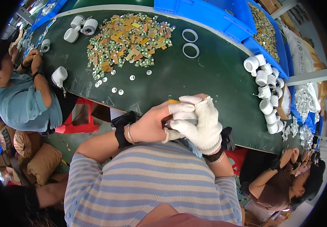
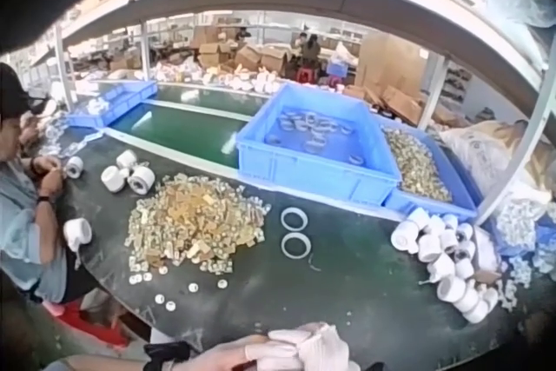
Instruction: The person assembles a device by picking up a white housing, inserting a grey ring, and pressing a circuit board into place. They then pick up a small yellow component, fit it into the housing, and set the unit aside before repeating the process.
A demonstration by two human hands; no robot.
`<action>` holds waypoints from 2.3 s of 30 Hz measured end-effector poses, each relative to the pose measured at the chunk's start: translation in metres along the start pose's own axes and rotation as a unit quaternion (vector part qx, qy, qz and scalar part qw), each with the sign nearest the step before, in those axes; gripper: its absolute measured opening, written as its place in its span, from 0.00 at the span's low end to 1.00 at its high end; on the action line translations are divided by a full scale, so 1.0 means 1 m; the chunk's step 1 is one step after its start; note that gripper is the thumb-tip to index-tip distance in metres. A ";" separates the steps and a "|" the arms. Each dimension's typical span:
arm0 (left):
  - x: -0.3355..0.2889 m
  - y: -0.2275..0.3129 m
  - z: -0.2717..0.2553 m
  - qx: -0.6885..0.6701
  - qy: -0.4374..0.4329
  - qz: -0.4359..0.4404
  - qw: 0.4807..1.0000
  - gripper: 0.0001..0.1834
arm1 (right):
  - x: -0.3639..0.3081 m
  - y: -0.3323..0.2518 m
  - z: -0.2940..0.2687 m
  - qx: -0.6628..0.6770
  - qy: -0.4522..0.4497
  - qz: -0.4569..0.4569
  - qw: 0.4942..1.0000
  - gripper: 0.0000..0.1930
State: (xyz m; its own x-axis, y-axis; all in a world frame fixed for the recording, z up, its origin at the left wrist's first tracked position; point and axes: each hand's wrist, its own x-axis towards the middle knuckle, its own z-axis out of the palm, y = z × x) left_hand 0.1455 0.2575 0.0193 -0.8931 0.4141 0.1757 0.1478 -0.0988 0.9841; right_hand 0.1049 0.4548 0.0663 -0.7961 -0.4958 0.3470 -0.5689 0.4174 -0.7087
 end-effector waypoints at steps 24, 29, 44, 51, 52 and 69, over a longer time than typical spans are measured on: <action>0.031 0.003 -0.104 0.178 0.266 -0.194 0.927 0.09 | -0.036 0.048 -0.033 -0.298 0.110 0.045 0.947 0.18; 0.023 0.000 -0.055 0.071 0.164 -0.107 0.978 0.15 | -0.039 0.053 -0.012 -0.347 0.140 0.048 0.926 0.13; -0.002 0.011 -0.009 -0.063 0.041 -0.138 0.988 0.15 | -0.010 0.020 -0.022 0.073 -0.032 -0.003 0.997 0.06; -0.003 0.016 0.002 -0.011 0.096 -0.119 0.988 0.16 | -0.019 0.010 -0.012 0.018 0.011 0.040 0.999 0.05; -0.003 0.014 0.003 -0.001 0.112 -0.107 0.988 0.15 | -0.020 0.010 -0.010 0.019 0.010 0.040 0.999 0.05; -0.007 0.019 -0.005 0.004 0.055 -0.163 0.985 0.11 | -0.004 0.024 -0.020 0.056 -0.109 -0.037 0.992 0.09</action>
State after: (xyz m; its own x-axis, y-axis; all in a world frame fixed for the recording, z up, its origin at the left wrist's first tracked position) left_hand 0.1528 0.2481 0.0365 -0.9341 0.3220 -0.1540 -0.1524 0.0305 0.9879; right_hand 0.0901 0.4820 0.0603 -0.6820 -0.6804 0.2681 -0.5878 0.2917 -0.7546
